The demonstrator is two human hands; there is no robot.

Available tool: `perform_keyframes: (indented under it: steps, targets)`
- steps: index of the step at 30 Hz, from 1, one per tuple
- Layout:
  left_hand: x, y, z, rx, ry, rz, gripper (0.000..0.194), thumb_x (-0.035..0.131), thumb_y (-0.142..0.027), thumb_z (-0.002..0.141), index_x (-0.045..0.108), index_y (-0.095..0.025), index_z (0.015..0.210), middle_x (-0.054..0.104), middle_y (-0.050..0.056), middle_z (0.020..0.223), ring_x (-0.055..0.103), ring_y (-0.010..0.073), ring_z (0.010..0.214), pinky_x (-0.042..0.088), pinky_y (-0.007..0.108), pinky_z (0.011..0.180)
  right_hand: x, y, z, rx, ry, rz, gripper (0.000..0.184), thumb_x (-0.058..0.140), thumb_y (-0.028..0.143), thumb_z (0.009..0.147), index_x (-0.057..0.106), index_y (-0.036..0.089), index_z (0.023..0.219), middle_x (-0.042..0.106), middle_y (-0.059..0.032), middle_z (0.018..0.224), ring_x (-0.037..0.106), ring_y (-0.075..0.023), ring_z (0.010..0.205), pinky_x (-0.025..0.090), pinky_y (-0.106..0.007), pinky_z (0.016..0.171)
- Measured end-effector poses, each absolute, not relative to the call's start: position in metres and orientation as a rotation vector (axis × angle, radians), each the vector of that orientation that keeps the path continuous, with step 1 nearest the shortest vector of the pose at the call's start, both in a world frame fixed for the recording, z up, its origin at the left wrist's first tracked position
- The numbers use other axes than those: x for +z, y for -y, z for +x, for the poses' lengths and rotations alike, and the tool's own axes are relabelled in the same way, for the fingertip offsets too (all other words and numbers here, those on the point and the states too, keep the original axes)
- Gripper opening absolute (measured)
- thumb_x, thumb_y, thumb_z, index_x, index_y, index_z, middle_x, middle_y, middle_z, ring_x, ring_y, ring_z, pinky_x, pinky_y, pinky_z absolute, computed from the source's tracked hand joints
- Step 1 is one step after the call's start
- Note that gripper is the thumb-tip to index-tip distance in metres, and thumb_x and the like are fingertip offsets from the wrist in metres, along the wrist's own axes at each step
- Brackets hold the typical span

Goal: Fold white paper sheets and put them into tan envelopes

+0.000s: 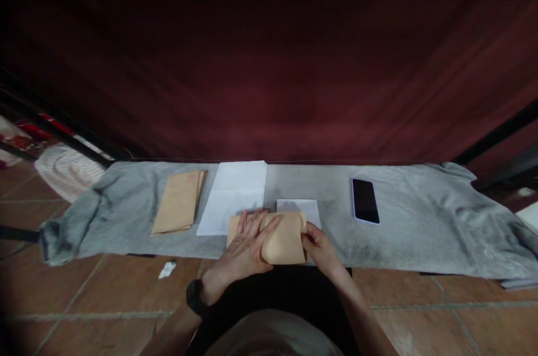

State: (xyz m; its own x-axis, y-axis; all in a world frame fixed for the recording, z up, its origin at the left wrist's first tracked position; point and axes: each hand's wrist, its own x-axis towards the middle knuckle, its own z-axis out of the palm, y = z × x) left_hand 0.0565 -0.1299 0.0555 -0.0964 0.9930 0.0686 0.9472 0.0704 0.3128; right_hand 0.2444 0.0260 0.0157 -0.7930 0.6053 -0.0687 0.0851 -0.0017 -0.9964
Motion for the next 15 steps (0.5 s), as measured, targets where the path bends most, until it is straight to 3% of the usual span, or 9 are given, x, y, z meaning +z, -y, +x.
perform_keyframes:
  steps: [6, 15]
  targets:
    - [0.044, 0.128, 0.060, 0.411, -2.200, 1.989, 0.113, 0.080, -0.033, 0.068, 0.013, -0.031, 0.159, 0.039, 0.013, 0.153, 0.032, 0.0344, 0.145, 0.004, 0.061, 0.123, -0.007, -0.029, 0.247, 1.499, 2.063, -1.003, 0.019, 0.052, 0.037, 0.085, 0.065, 0.024, 0.090, 0.070, -0.0016, 0.074, 0.066, -0.0206, 0.075, 0.054, -0.031, 0.072]
    - [0.031, 0.129, 0.064, 0.416, -2.269, 1.913, 0.113, 0.078, -0.034, 0.069, 0.011, -0.029, 0.160, 0.037, 0.013, 0.156, 0.031, 0.0343, 0.146, 0.012, 0.060, 0.122, -0.005, -0.043, 0.260, 0.903, 2.140, -1.111, 0.041, 0.044, 0.046, 0.093, 0.058, 0.019, 0.122, 0.066, -0.0135, 0.116, 0.068, -0.0241, 0.088, 0.056, -0.040, 0.080]
